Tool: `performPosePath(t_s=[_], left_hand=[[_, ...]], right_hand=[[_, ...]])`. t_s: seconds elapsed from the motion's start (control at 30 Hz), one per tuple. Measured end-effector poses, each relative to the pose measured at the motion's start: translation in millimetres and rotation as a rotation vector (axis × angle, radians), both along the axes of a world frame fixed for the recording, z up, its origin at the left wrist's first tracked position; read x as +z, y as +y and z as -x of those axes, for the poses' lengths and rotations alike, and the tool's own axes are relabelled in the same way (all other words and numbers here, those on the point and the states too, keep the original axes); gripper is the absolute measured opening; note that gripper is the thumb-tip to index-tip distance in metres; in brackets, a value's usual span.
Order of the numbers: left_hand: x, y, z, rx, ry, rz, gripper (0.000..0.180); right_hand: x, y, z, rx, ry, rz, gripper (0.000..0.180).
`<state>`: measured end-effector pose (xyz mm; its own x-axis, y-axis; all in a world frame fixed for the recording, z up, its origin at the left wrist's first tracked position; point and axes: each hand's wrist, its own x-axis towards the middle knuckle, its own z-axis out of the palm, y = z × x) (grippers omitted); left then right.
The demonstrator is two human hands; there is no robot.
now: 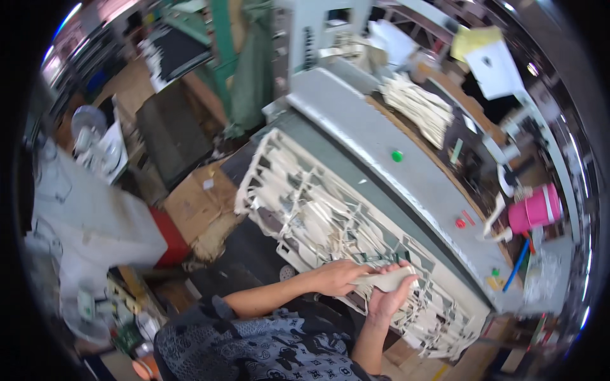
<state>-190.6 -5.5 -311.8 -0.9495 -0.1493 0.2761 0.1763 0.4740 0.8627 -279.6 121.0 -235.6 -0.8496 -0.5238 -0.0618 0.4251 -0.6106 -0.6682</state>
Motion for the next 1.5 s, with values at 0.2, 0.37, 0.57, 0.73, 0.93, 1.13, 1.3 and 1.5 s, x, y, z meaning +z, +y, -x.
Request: performPosePath(t_s=[0.2,0.37,0.57,0.73,0.93,1.13,1.3,1.5], left_hand=[[31,-11,6,0.064,0.036,-0.051,0.053],[32,4,30,0.059,0.126,0.161,0.052],[40,15,56,0.042,0.107,-0.003,0.06],[51,17,97,-0.078,-0.055,-0.045,0.045],[46,53,135,-0.162,-0.062,0.046,0.041],[63,22,144,-0.176,-0.265,0.108,0.033],[132,-57,173,0.002,-0.074,0.591,0.031],[228,-198,220,0.007,0.099,0.422,0.031]], right_hand=[[-10,3,8,0.013,0.208,0.023,0.033],[-3,3,27,-0.096,0.211,-0.013,0.042],[-21,3,60,-0.151,0.259,0.005,0.022],[-22,19,93,-0.258,0.225,0.039,0.016],[-34,46,104,-0.361,0.328,-0.106,0.023],[-38,55,142,-0.295,0.036,0.071,0.05],[-17,15,212,0.051,0.228,0.046,0.056],[80,-99,293,0.074,0.637,-0.201,0.054]])
